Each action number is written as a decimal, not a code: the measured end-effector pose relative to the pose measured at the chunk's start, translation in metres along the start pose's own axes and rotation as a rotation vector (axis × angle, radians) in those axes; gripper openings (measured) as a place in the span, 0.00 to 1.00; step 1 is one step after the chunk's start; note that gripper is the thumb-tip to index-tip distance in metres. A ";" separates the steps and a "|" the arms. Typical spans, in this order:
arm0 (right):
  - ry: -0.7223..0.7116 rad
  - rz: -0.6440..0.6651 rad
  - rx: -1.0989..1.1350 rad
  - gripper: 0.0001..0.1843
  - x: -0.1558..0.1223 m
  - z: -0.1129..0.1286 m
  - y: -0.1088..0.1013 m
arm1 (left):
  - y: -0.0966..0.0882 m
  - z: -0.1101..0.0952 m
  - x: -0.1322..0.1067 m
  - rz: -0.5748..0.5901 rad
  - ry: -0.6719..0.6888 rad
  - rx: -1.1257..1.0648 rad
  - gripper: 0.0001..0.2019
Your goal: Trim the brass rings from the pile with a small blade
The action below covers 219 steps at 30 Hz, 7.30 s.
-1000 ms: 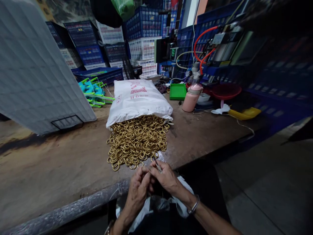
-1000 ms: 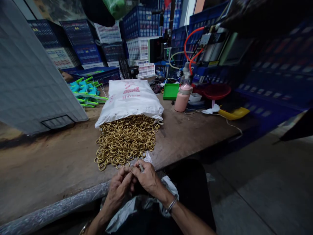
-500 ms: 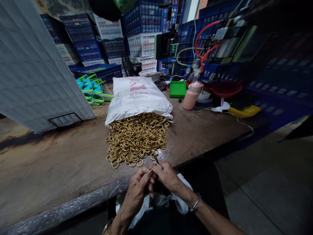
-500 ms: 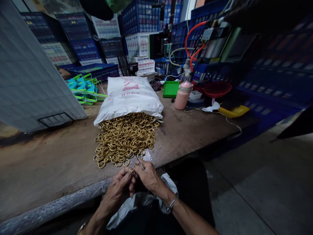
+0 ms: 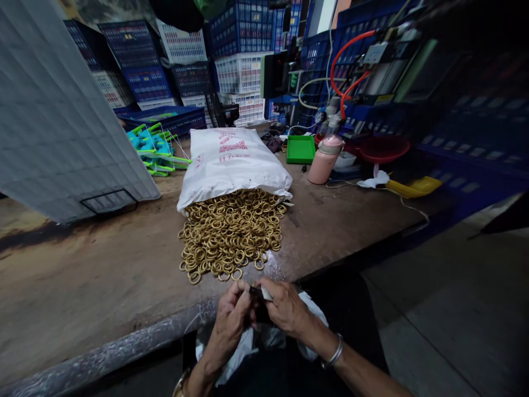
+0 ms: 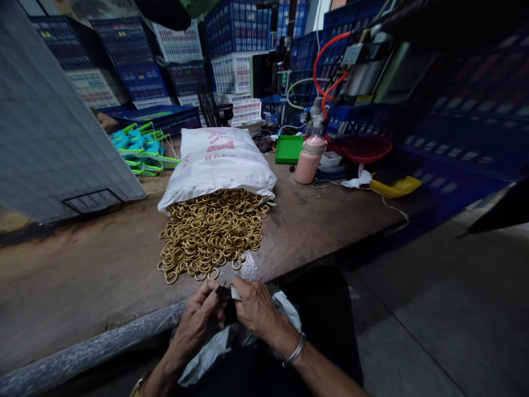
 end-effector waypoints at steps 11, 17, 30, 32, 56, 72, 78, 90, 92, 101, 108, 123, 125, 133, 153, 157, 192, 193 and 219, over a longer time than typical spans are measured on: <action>0.041 0.054 -0.143 0.14 -0.001 -0.005 0.000 | 0.003 -0.007 -0.013 -0.001 0.089 0.135 0.14; 0.084 -0.074 -0.270 0.16 0.007 -0.010 0.000 | 0.013 -0.018 -0.022 0.105 -0.042 -0.078 0.14; 0.092 -0.177 -0.499 0.19 0.036 -0.017 0.016 | -0.006 -0.015 -0.003 -0.061 -0.234 -0.499 0.11; 0.089 -0.149 -0.430 0.17 0.037 -0.017 0.011 | -0.008 -0.013 0.000 -0.119 -0.248 -0.511 0.10; 0.187 -0.001 0.605 0.11 0.038 -0.003 0.007 | -0.002 -0.021 0.015 -0.154 0.171 0.175 0.10; 0.052 -0.025 0.147 0.07 0.028 -0.010 0.004 | 0.001 -0.014 0.013 -0.060 -0.154 -0.008 0.16; -0.019 0.059 -0.207 0.12 0.018 -0.003 0.010 | -0.002 -0.010 0.015 -0.074 -0.104 0.065 0.16; 0.295 -0.158 -0.413 0.09 0.042 -0.025 -0.016 | -0.003 0.001 0.002 -0.009 -0.217 -0.174 0.16; 0.320 -0.177 -0.449 0.10 0.045 -0.025 -0.013 | -0.003 0.002 0.006 -0.017 -0.194 -0.201 0.16; 0.277 -0.218 -0.386 0.08 0.048 -0.024 -0.016 | -0.004 -0.013 0.007 -0.025 -0.235 -0.403 0.11; -0.048 -0.187 -0.059 0.12 0.028 -0.014 -0.001 | -0.004 -0.011 0.013 -0.128 -0.114 -0.218 0.14; 0.204 -0.015 0.438 0.16 0.031 0.011 0.006 | -0.010 -0.021 0.009 -0.256 0.311 0.371 0.10; 0.212 0.001 0.469 0.17 0.031 0.009 0.008 | -0.011 -0.019 0.009 -0.249 0.311 0.380 0.11; 0.227 -0.064 0.496 0.14 0.035 0.007 0.011 | -0.011 -0.011 0.009 -0.093 -0.023 0.088 0.15; -0.034 0.007 0.040 0.11 0.021 0.004 0.018 | -0.013 -0.007 0.007 -0.145 -0.103 -0.007 0.19; -0.044 0.014 0.016 0.13 0.022 0.006 0.018 | -0.013 -0.008 0.007 -0.144 -0.079 0.022 0.18; -0.027 -0.049 -0.135 0.11 0.043 0.027 0.023 | -0.043 -0.017 -0.012 -0.142 -0.003 -0.315 0.09; -0.068 -0.024 -0.093 0.12 0.040 0.030 0.021 | -0.044 -0.015 -0.011 -0.134 0.005 -0.299 0.09; -0.157 0.129 -0.125 0.17 0.030 0.043 0.025 | -0.050 -0.006 -0.010 -0.072 -0.011 -0.161 0.13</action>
Point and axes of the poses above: each hand's wrist, its own x-axis towards the middle knuckle, its own y-axis out of the palm, z = x × y, the point moved 2 cm from there along x, towards the middle knuckle, and after that the axes turned 5 degrees about -z, right-handed, at the moved point
